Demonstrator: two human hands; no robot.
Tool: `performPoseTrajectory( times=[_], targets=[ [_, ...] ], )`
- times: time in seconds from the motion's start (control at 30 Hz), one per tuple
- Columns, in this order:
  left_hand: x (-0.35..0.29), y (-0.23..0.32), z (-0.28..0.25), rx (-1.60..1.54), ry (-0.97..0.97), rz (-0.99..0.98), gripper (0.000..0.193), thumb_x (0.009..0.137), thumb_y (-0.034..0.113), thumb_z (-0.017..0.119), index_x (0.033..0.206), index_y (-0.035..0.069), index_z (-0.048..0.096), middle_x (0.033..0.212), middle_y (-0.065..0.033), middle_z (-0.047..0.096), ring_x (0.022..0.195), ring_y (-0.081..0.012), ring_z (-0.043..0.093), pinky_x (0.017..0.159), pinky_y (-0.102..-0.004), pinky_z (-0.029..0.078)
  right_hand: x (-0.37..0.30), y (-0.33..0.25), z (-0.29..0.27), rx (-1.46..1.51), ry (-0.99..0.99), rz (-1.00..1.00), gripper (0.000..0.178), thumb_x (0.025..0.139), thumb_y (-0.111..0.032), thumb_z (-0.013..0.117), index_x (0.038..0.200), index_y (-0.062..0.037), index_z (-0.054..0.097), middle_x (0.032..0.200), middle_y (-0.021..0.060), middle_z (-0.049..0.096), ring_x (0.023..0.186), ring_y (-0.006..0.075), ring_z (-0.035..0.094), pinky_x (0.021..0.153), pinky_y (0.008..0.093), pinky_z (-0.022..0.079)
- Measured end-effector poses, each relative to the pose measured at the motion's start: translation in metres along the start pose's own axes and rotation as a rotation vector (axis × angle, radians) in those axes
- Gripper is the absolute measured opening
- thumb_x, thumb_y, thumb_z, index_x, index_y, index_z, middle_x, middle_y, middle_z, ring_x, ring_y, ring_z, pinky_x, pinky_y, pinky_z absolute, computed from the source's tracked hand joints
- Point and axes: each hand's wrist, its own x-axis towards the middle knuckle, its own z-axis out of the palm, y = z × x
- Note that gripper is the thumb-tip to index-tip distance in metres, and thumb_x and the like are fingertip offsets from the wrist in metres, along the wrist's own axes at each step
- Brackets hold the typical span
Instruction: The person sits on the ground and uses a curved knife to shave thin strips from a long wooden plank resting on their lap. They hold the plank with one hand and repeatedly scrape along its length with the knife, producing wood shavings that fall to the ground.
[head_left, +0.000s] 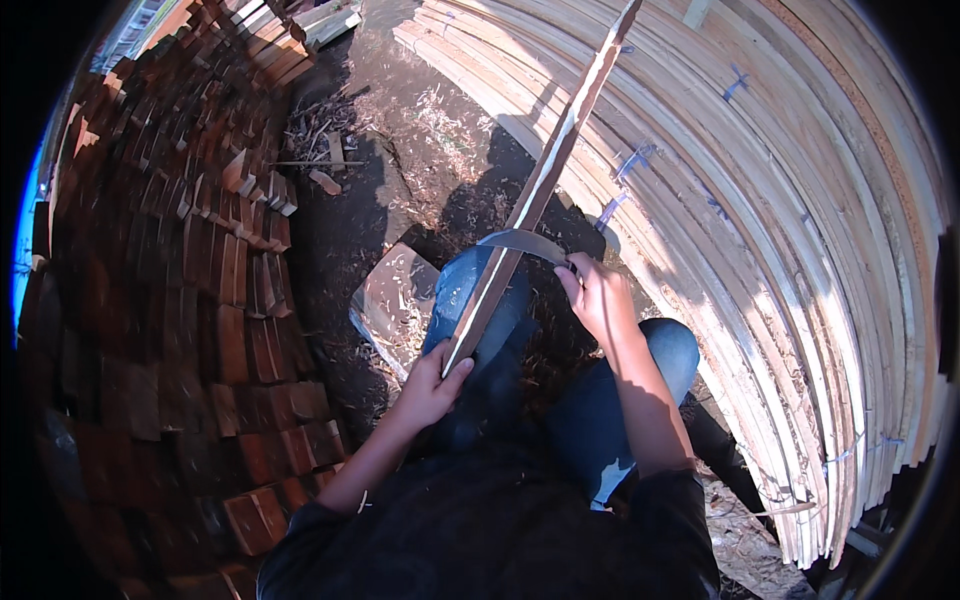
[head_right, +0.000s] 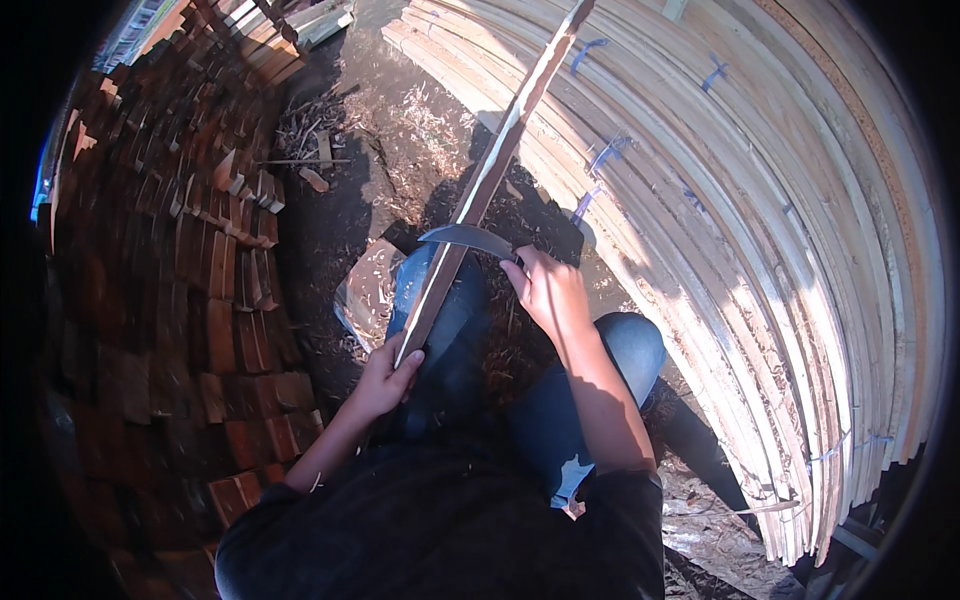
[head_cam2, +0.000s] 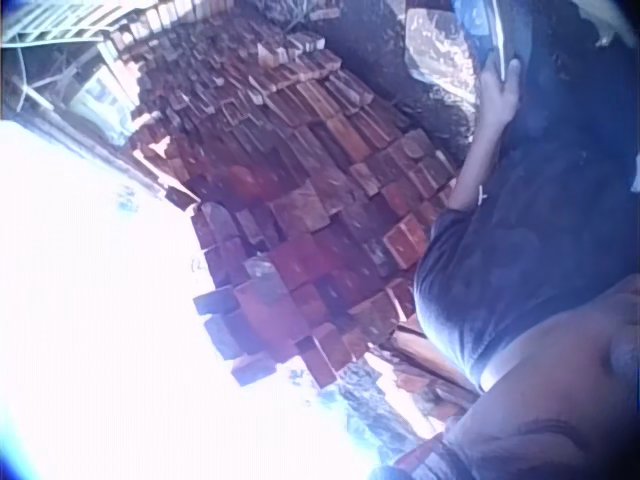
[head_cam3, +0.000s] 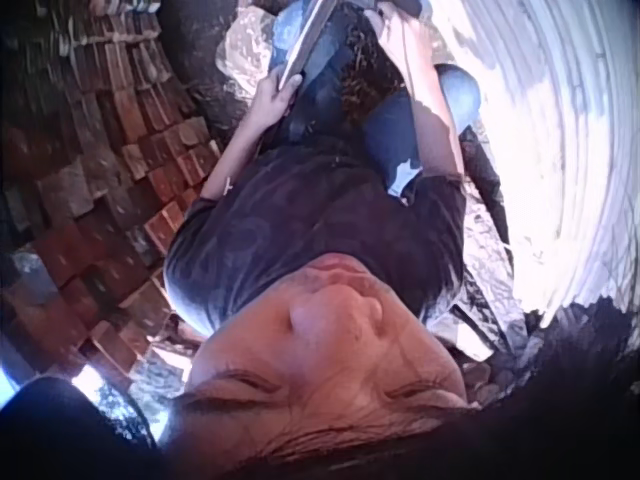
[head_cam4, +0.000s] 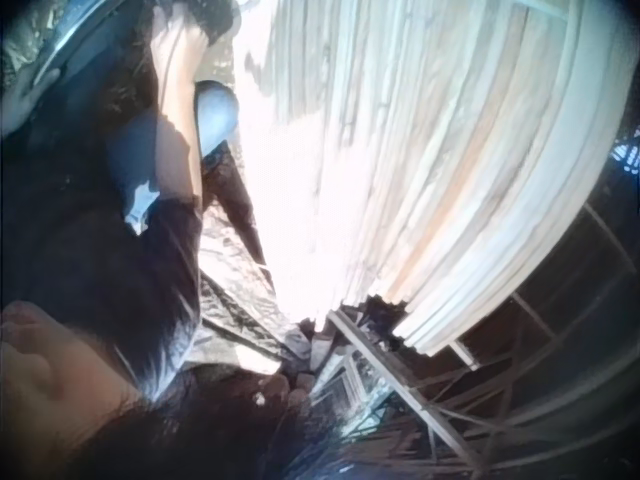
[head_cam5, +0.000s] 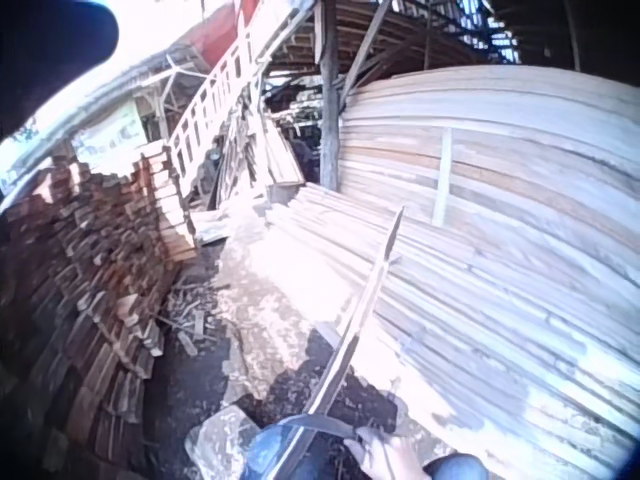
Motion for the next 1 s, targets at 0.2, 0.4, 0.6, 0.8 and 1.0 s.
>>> performPoseTrajectory(
  times=[0.2, 0.4, 0.6, 0.8, 1.0],
  targets=[
    [0.0, 0.012, -0.001, -0.121, -0.06, -0.141, 0.037, 0.098, 0.024, 0.054, 0.122, -0.003, 0.048, 0.055, 0.0012, 0.046, 0.042, -0.0075, 0.044, 0.04, -0.024, 0.036, 0.01, 0.01, 0.01, -0.118, 0.024, -0.012, 0.028, 0.086, -0.029, 0.068, 0.079, -0.0048, 0.056, 0.067, 0.0158, 0.061, 0.06, 0.0377, 0.062, 0.052, 0.0448, 0.049],
    [-0.002, 0.013, -0.003, -0.155, -0.051, -0.129, 0.036, 0.098, 0.021, 0.054, 0.124, -0.003, 0.048, 0.055, 0.0008, 0.047, 0.042, -0.0076, 0.044, 0.04, -0.024, 0.036, 0.023, 0.02, 0.015, -0.166, 0.13, -0.022, 0.033, 0.087, -0.031, 0.067, 0.072, -0.0038, 0.057, 0.062, 0.0176, 0.062, 0.059, 0.0375, 0.063, 0.052, 0.0437, 0.051],
    [-0.01, -0.008, -0.004, 0.001, -0.006, -0.035, 0.032, 0.096, 0.02, 0.055, 0.12, -0.001, 0.052, 0.056, 0.0018, 0.049, 0.046, -0.0061, 0.047, 0.044, -0.0241, 0.037, 0.048, 0.083, -0.02, -0.119, 0.367, 0.642, 0.043, 0.097, -0.037, 0.051, 0.083, 0.0014, 0.063, 0.071, 0.0267, 0.063, 0.072, 0.0464, 0.062, 0.062, 0.0516, 0.048],
    [-0.001, -0.01, -0.012, 0.047, -0.023, 0.014, 0.027, 0.095, 0.021, 0.057, 0.112, 0.0, 0.055, 0.06, -0.0003, 0.052, 0.055, -0.008, 0.05, 0.052, -0.027, 0.042, 0.023, 0.019, -0.01, 0.08, 0.2, 0.324, 0.031, 0.091, -0.031, 0.063, 0.083, -0.0014, 0.064, 0.062, 0.022, 0.06, 0.063, 0.0413, 0.063, 0.056, 0.0449, 0.049],
    [-0.001, -0.009, -0.009, 0.049, -0.015, -0.032, 0.026, 0.094, 0.02, 0.058, 0.11, 0.0, 0.056, 0.062, -0.0021, 0.054, 0.058, -0.0096, 0.052, 0.056, -0.0289, 0.043, 0.019, 0.004, 0.0, -0.058, 0.068, 0.107, 0.036, 0.084, -0.035, 0.071, 0.068, -0.0057, 0.056, 0.053, 0.015, 0.057, 0.053, 0.0366, 0.061, 0.047, 0.0427, 0.049]
  ],
)
